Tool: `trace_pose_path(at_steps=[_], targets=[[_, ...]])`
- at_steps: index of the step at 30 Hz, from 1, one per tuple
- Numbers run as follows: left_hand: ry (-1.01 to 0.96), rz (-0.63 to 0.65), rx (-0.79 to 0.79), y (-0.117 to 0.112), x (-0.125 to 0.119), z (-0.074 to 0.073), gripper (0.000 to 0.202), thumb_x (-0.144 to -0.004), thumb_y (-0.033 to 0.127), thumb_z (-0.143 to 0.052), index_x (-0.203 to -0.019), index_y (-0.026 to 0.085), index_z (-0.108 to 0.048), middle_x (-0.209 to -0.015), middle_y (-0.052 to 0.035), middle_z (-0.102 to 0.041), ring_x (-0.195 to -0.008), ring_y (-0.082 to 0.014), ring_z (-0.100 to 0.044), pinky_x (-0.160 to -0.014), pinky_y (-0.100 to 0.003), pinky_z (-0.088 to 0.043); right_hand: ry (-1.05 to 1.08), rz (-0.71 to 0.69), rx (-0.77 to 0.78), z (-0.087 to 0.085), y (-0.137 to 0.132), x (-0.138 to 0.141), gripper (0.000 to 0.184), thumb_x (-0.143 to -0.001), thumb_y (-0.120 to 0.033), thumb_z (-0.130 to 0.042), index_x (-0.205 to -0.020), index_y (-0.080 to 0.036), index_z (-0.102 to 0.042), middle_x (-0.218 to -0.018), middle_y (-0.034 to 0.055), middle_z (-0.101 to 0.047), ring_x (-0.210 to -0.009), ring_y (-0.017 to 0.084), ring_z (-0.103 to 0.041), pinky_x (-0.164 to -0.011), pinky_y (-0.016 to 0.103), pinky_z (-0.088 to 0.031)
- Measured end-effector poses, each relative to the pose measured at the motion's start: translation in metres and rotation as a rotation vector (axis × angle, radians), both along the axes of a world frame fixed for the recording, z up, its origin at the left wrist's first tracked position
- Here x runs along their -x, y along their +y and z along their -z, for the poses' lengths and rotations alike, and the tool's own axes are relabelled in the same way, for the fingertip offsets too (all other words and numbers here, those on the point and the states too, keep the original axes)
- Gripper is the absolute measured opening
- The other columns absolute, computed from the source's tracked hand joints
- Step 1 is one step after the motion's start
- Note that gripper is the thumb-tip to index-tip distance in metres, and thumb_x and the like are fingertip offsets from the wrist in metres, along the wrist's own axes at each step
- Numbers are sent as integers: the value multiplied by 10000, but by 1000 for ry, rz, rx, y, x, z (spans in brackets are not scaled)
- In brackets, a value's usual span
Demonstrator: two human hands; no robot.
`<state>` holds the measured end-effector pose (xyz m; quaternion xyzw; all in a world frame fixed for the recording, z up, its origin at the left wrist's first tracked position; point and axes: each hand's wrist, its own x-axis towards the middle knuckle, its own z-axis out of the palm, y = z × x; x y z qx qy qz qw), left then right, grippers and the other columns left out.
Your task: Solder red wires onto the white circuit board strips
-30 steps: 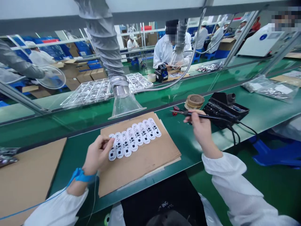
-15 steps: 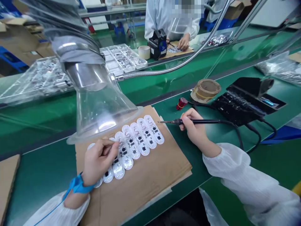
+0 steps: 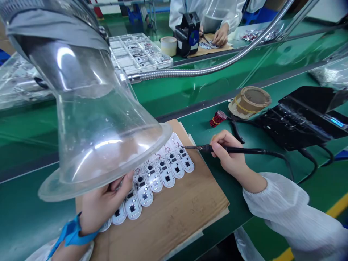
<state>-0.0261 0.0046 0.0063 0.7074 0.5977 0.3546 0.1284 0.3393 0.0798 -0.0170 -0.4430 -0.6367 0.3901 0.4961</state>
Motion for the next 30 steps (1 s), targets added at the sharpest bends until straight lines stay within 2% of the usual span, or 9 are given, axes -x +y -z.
trace_pose_path(at_steps=[5,12,20,30], targets=[[22,9,-15,0,-1,0,256,-966,329,-670,-770,242,-530,-555,89,-344,-505,-122,-387,-565,-282,-350,-29,-36,2,0,0,0,278,-1049,-470,-664,-884,-260,-587,-713,-12,-564,-570,155,-517,-534,326,-385],[109,54,-73,1,-3,-2,462,-993,309,-651,-647,231,-356,-560,82,-353,-507,-99,-405,-576,-276,-355,-64,-52,-18,-3,-1,-1,281,-1047,-473,-657,-878,-261,-586,-704,-7,-568,-564,161,-519,-525,332,-384],[107,41,-110,2,-5,-4,432,-976,309,-663,-638,234,-404,-538,88,-359,-475,-95,-414,-541,-264,-356,-36,-52,-16,-1,1,-1,230,-1058,-401,-660,-888,-259,-596,-711,-16,-569,-572,152,-515,-528,316,-376],[79,60,-99,1,-3,-1,442,-975,262,-670,-647,234,-374,-556,89,-353,-492,-95,-415,-558,-268,-358,-36,-36,-9,1,0,-3,248,-1058,-422,-660,-889,-254,-592,-721,-18,-567,-574,146,-516,-532,312,-377]])
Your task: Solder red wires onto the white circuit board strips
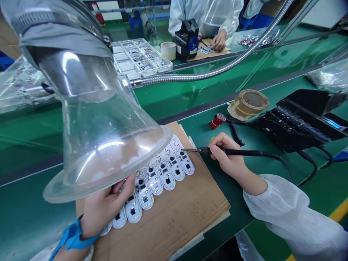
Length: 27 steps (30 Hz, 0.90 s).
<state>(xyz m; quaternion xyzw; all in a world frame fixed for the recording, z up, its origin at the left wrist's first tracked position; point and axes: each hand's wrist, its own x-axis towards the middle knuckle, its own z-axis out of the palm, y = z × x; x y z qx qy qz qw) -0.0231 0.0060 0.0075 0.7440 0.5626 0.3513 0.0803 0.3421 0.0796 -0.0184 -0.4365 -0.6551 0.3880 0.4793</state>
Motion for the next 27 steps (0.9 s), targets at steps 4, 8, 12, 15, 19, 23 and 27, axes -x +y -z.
trace_pose_path(at_steps=[4,8,12,15,19,23,27], targets=[[15,25,-15,1,-1,-1,440,-989,256,-664,-661,233,-371,-573,88,-352,-503,-95,-410,-567,-267,-358,4,-5,-4,0,1,1,245,-1062,-411,-657,-888,-252,-589,-718,-21,-559,-575,143,-512,-531,309,-377],[43,31,-52,2,-2,-3,435,-998,248,-659,-671,235,-373,-568,95,-351,-491,-89,-405,-563,-260,-363,-5,-5,-16,-1,2,1,252,-1062,-414,-655,-885,-248,-587,-721,-18,-559,-574,142,-511,-529,306,-376],[47,59,-63,2,-1,-2,377,-988,209,-661,-696,238,-425,-570,101,-348,-483,-91,-413,-536,-251,-366,-17,-25,-42,-2,1,0,225,-1071,-380,-644,-897,-246,-592,-721,-18,-555,-584,140,-512,-530,299,-379],[39,70,-63,2,-2,-1,352,-992,219,-671,-707,233,-465,-581,98,-350,-495,-95,-418,-536,-248,-370,-19,-37,-50,-1,1,-1,204,-1075,-359,-639,-909,-249,-593,-725,-21,-553,-586,137,-508,-529,296,-378],[82,75,-46,4,-5,-4,364,-1023,251,-637,-691,222,-491,-560,97,-376,-465,-83,-425,-512,-240,-361,-30,-52,-65,0,0,0,183,-1078,-342,-631,-923,-252,-594,-732,-21,-555,-592,137,-504,-533,297,-373],[125,108,-23,5,-8,-6,408,-1056,299,-590,-670,219,-486,-538,88,-431,-441,-76,-435,-493,-240,-355,-36,-47,-67,-1,-1,0,201,-1080,-337,-627,-907,-245,-587,-733,-18,-558,-603,135,-505,-543,295,-369],[63,77,-65,3,-5,-5,430,-1008,246,-647,-652,230,-407,-549,91,-397,-469,-82,-430,-523,-245,-364,30,-22,-59,-2,-1,0,213,-1070,-353,-650,-898,-240,-596,-712,-23,-554,-585,131,-502,-539,295,-368]])
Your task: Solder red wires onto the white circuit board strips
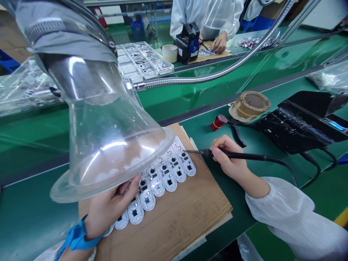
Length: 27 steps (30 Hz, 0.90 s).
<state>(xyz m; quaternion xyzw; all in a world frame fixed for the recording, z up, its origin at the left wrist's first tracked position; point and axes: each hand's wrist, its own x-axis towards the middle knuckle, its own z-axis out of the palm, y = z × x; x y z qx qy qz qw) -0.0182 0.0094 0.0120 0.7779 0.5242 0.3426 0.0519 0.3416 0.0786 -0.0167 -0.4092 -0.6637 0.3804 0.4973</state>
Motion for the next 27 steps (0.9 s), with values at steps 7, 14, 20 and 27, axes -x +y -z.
trace_pose_path(at_steps=[7,14,20,27], targets=[[-139,-21,30,-2,6,7,420,-964,174,-691,-677,235,-391,-598,89,-345,-526,-101,-401,-569,-264,-368,78,13,-1,4,1,5,207,-1069,-368,-652,-914,-240,-602,-740,-17,-563,-585,134,-488,-535,302,-352],[-88,-17,34,0,4,4,334,-976,205,-666,-700,228,-479,-583,91,-333,-507,-104,-397,-544,-267,-344,19,-46,9,7,0,6,176,-1082,-342,-630,-938,-247,-596,-744,-19,-554,-593,134,-493,-534,298,-362],[29,-30,28,0,2,0,389,-1007,292,-636,-655,219,-490,-560,80,-387,-483,-97,-435,-523,-261,-358,-73,-65,-34,1,-1,8,179,-1085,-332,-617,-929,-250,-586,-738,-24,-554,-609,131,-509,-544,290,-366],[8,-43,58,1,1,3,357,-1013,304,-624,-681,212,-526,-557,82,-399,-474,-91,-437,-511,-255,-352,-136,-33,-41,1,-6,9,170,-1070,-340,-636,-931,-251,-594,-760,-12,-588,-637,149,-522,-570,307,-365]])
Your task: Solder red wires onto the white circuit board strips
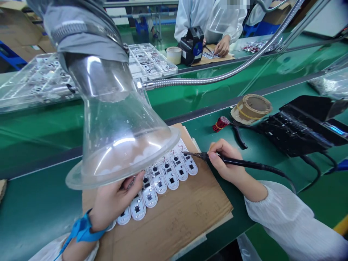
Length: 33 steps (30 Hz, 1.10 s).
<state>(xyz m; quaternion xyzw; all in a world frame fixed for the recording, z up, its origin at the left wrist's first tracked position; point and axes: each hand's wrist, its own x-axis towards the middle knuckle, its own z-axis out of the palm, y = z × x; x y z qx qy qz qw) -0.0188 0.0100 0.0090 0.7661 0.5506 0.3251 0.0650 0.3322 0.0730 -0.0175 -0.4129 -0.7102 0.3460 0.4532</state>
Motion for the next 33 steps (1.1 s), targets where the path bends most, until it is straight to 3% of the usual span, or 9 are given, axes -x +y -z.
trace_pose_path(at_steps=[4,7,12,18,24,33], targets=[[-95,-69,-42,-3,4,3,288,-977,256,-674,-724,215,-542,-558,93,-361,-491,-96,-417,-535,-263,-356,186,101,-17,-4,-7,12,233,-1069,-384,-631,-889,-248,-572,-712,-19,-555,-592,148,-481,-556,315,-353],[-161,-90,-53,-5,9,8,250,-947,215,-709,-750,217,-554,-561,97,-351,-508,-100,-401,-564,-273,-368,314,205,54,-8,-12,25,276,-1070,-419,-621,-867,-251,-540,-688,-31,-507,-556,144,-431,-529,308,-326],[-194,-103,-58,-6,11,14,319,-933,218,-728,-702,222,-509,-557,92,-370,-517,-102,-402,-580,-278,-390,173,199,69,-4,-16,32,313,-1056,-484,-633,-868,-245,-560,-726,-15,-543,-592,151,-482,-547,308,-368],[-111,-103,-103,-4,8,6,365,-944,230,-706,-662,220,-474,-532,83,-436,-479,-95,-431,-534,-277,-354,70,136,44,1,-16,28,247,-1078,-416,-609,-900,-247,-581,-731,-20,-548,-578,140,-476,-537,301,-364],[-96,-49,-84,-2,3,1,351,-964,239,-681,-668,214,-495,-534,91,-383,-467,-86,-414,-520,-261,-346,-23,109,13,-3,-16,29,211,-1058,-381,-620,-900,-247,-578,-730,-14,-594,-584,145,-511,-537,300,-383],[-83,-54,-33,-1,4,-1,343,-974,265,-656,-664,212,-520,-550,86,-364,-479,-93,-408,-527,-266,-352,24,95,0,-4,-16,27,205,-1064,-381,-624,-911,-252,-581,-731,-13,-586,-587,149,-515,-541,309,-376]])
